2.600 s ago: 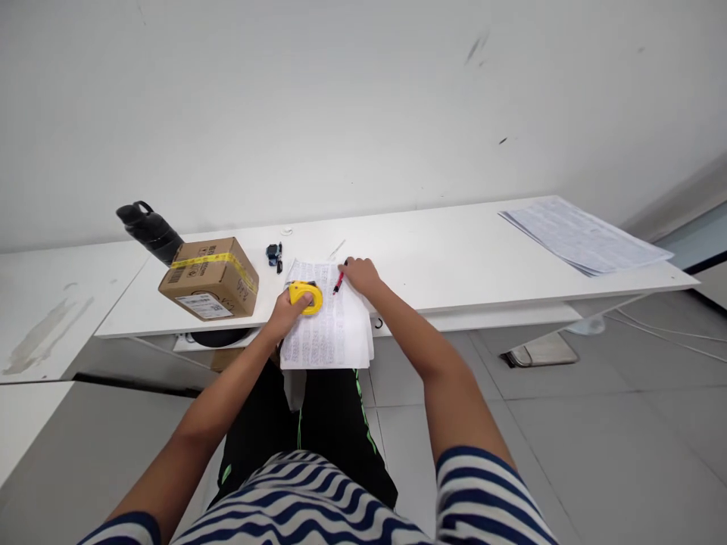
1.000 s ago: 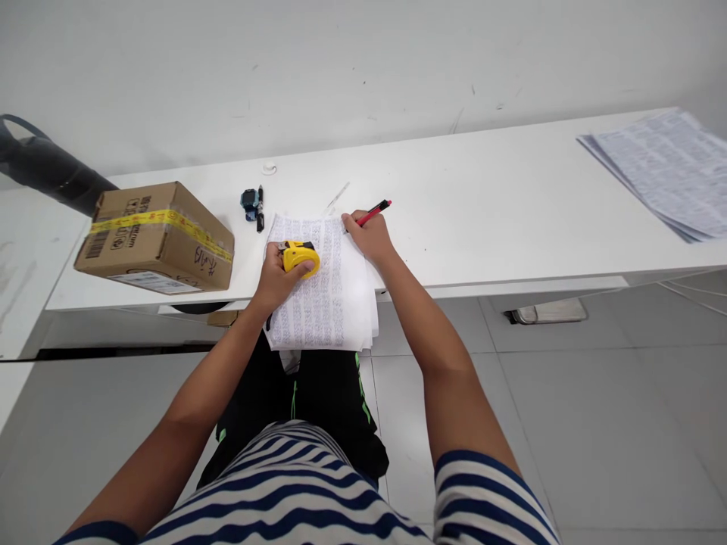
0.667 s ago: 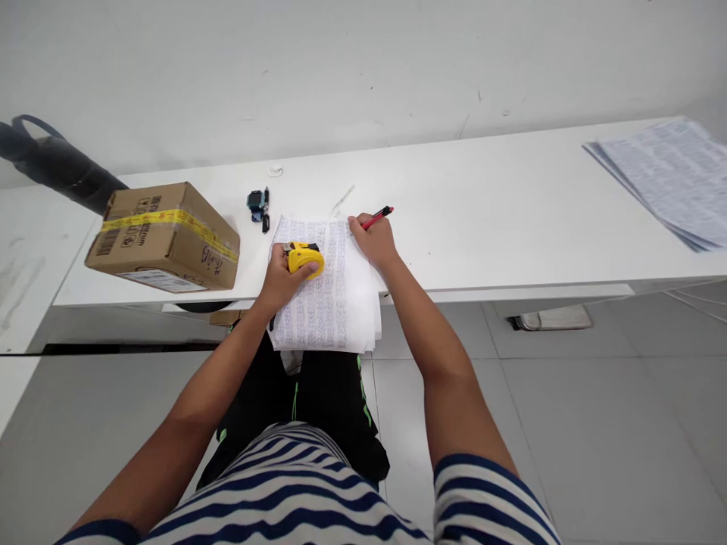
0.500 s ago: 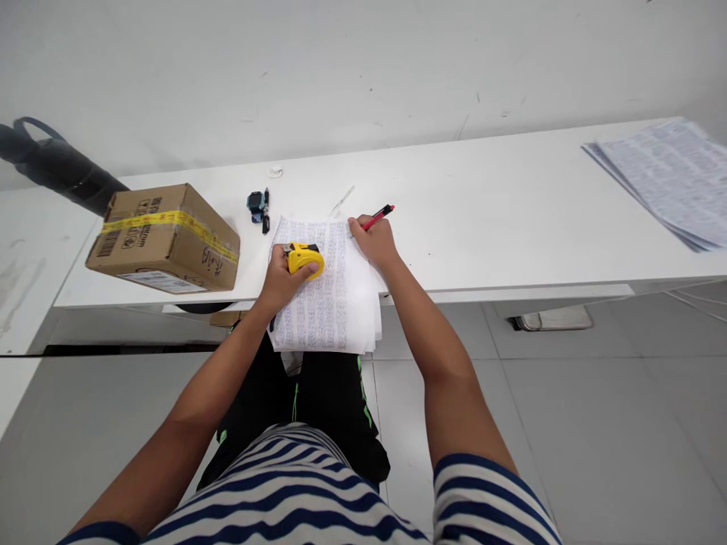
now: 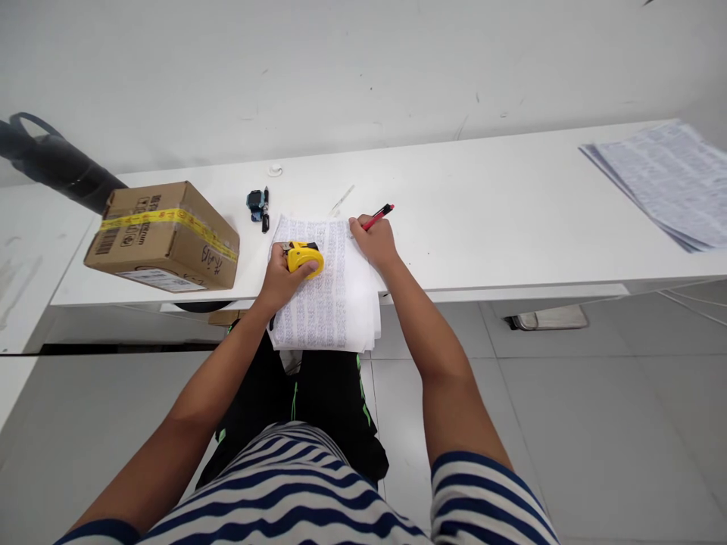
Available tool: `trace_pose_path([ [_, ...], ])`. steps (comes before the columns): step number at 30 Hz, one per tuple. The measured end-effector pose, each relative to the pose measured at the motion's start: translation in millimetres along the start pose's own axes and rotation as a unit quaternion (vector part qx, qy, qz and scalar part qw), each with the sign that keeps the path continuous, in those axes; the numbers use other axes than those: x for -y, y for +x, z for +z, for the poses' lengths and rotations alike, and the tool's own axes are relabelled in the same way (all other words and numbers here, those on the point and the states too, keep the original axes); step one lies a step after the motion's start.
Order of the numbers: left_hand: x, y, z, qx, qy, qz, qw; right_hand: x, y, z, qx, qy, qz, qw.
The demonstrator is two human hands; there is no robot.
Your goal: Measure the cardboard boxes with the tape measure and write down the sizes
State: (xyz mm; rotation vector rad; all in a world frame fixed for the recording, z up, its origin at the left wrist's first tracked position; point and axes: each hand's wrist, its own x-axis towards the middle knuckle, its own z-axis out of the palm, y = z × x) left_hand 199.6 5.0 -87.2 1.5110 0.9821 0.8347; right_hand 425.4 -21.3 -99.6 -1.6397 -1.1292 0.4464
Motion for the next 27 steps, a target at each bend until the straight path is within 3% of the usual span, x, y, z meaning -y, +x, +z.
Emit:
trace_pose_path([
  [4, -2.0, -2.0, -0.6, 0.005, 0.000, -0.004, 1.000, 1.7, -1.8, -0.5, -0.022, -0.015, 0.004, 1.000],
  [14, -8.5, -9.2, -3.8, -0.015, 0.074, 0.002, 0.997, -1.1, -3.0, 2.4, 0.013, -0.028, -0.004, 1.000],
  [18, -9.1, -20.6, -6.3, -0.012, 0.102, -0.022, 0.994, 0.4, -5.5, 8.6, -0.044, -0.182, -0.031, 0.982],
  [21, -7.6, -26.9, -7.9, -0.018, 0.102, -0.001, 0.995, 9.5, -5.4, 13.6, -0.023, -0.238, -0.024, 0.971],
  [24, -9.7, -35.5, -9.6, -0.026, 0.097, 0.004, 0.995, 30.3, -25.4, 17.3, -0.047, -0.186, -0.007, 0.981],
  [27, -20.3, -48.6, -10.4, -0.038, 0.039, 0.039, 0.998, 58.0, -72.7, 23.1, -0.077, 0.010, -0.018, 0.997],
])
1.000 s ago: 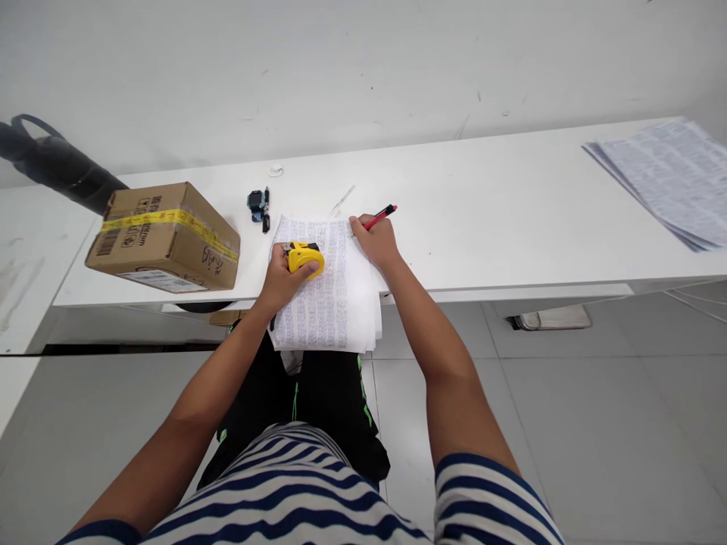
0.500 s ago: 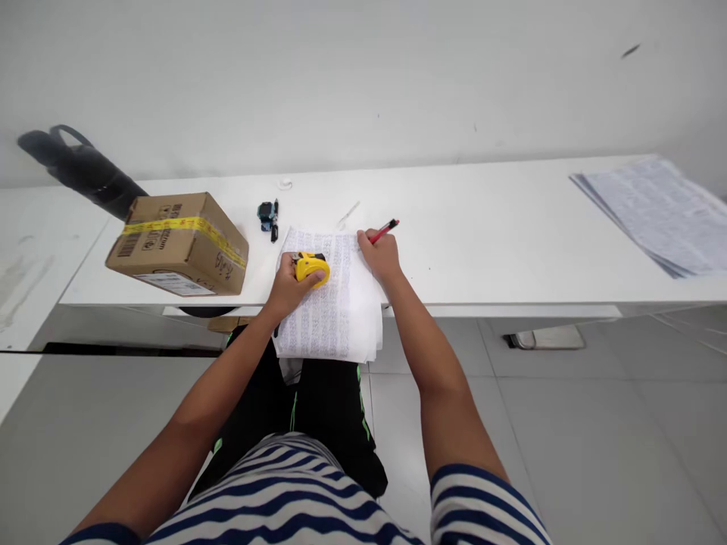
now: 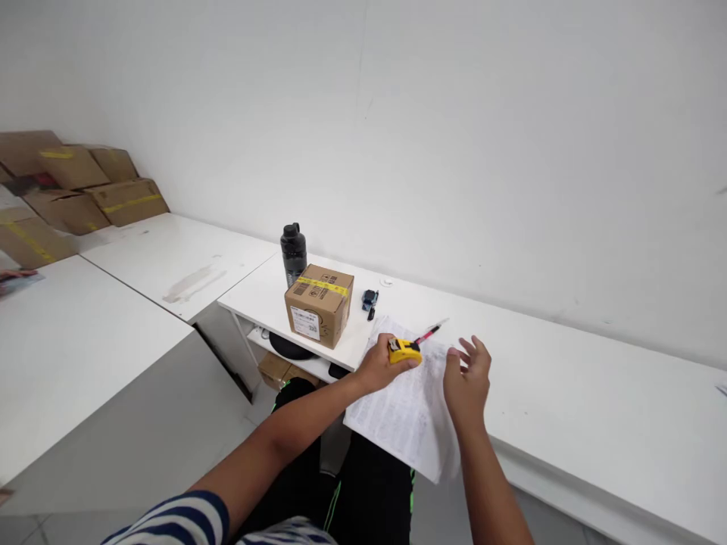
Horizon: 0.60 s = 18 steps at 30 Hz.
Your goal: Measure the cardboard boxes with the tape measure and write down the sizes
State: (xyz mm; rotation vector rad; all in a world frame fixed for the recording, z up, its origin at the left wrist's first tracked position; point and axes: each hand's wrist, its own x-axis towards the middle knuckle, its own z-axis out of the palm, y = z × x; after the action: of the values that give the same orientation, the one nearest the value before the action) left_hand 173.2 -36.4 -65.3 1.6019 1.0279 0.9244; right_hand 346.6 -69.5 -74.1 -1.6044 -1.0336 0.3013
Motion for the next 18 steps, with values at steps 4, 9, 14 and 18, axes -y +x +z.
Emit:
trace_pose_path([
  [4, -33.6, -18.9, -9.1, -0.016, -0.163, 0.099, 0.981, 52.8, -63.2, 10.5, 0.121, 0.191, -0.013, 0.974],
  [9, -79.4, -38.0, -47.5, 0.019, -0.275, 0.082, 0.958, 118.3, -85.7, 38.2, 0.088, 0.229, -0.052, 0.968],
  [14, -98.5, -44.6, -90.0, -0.108, -0.376, 0.007, 0.920, 158.8, -95.1, 69.5, 0.160, 0.217, -0.082, 0.960],
  [18, -102.0, -44.1, -124.5, -0.196, -0.425, -0.008, 0.884, 175.5, -98.6, 81.0, 0.225, 0.186, -0.118, 0.949],
])
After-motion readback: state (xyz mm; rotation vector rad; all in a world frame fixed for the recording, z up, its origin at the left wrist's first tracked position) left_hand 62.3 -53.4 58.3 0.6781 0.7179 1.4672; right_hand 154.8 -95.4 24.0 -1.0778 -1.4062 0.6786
